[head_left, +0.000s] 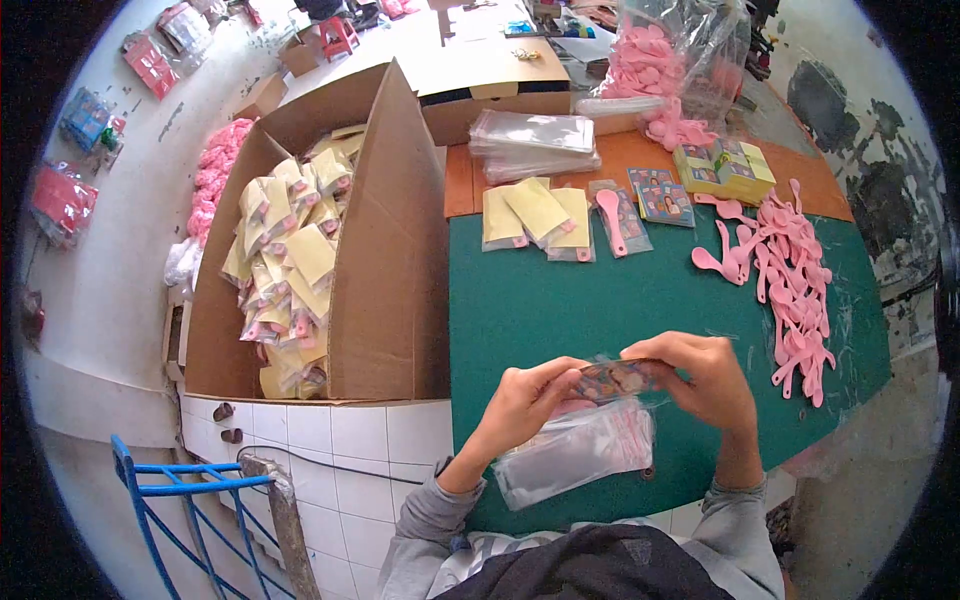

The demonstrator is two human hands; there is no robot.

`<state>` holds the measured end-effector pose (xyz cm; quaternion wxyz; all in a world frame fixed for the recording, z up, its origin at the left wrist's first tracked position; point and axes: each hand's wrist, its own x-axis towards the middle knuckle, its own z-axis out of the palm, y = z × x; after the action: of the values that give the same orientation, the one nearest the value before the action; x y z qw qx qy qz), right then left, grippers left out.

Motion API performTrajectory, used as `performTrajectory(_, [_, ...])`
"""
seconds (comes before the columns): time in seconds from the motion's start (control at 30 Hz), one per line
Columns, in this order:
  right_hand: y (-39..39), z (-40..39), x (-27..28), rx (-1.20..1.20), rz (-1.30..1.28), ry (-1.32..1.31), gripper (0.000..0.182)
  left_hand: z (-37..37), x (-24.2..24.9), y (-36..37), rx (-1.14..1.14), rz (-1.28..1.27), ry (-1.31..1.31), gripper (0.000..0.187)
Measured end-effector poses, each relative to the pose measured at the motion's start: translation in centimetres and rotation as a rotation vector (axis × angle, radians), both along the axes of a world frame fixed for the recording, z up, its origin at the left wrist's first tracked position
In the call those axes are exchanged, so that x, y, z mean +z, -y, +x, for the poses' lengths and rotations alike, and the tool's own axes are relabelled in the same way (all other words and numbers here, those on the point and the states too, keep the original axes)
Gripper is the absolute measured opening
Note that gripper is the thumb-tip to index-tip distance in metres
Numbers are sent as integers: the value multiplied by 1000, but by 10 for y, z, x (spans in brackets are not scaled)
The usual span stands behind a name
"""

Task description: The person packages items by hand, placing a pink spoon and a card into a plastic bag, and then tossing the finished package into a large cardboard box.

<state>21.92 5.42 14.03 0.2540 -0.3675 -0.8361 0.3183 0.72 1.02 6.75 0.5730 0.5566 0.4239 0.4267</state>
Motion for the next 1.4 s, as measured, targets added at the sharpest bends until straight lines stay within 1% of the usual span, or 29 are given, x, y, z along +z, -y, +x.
performTrajectory(0.07, [1, -2, -9, 55, -30, 48, 20, -1, 4, -1, -36, 116, -188, 24])
performTrajectory(0.13, [4, -7, -16, 93, -40, 113, 21, 1, -6, 0, 3, 199, -308, 26])
performTrajectory(0.17, [6, -9, -23, 75, -21, 184, 23, 2, -8, 1, 21, 242, -368, 28])
performTrajectory(0.27, [6, -11, -35, 109, 182, 282, 26, 7, -4, 0, 40, 234, -556, 39])
performTrajectory(0.37, [-6, -6, -59, 271, 62, 208, 32, 13, -26, -2, 89, 287, -551, 54])
performTrajectory(0.47, [-15, -9, -63, 259, -191, 137, 32, 13, -34, -1, 84, 382, -732, 66])
performTrajectory(0.57, [-15, -10, -79, 225, -356, 4, 34, 7, -31, -2, 70, 334, -814, 71])
performTrajectory(0.67, [-11, -1, -95, 101, -417, -43, 33, -12, -22, 1, -13, 272, -774, 67])
performTrajectory(0.77, [-7, 14, -106, -142, -674, -322, 24, -45, -46, 6, -154, 187, -400, 62])
performTrajectory(0.87, [2, 19, -111, -254, -777, -382, 17, -46, -54, 15, -11, -41, -122, 55])
performTrajectory(0.97, [8, 14, -95, -211, -965, -449, 15, -45, -50, 16, -43, -37, -145, 53])
performTrajectory(1.07, [9, 22, -94, -227, -848, -307, 14, -40, -41, 15, -68, -100, -128, 53])
performTrajectory(1.17, [12, 21, -101, -299, -838, -374, 11, -38, -41, 16, -86, -66, -116, 52])
performTrajectory(1.27, [12, 20, -106, -285, -779, -350, 15, -35, -39, 16, -101, -18, -170, 54])
performTrajectory(1.37, [11, 14, -103, -339, -594, -363, 16, -29, -44, 18, 74, 59, -300, 54])
performTrajectory(1.4, [11, 11, -101, -378, -471, -323, 16, -26, -46, 18, 113, 45, -322, 57])
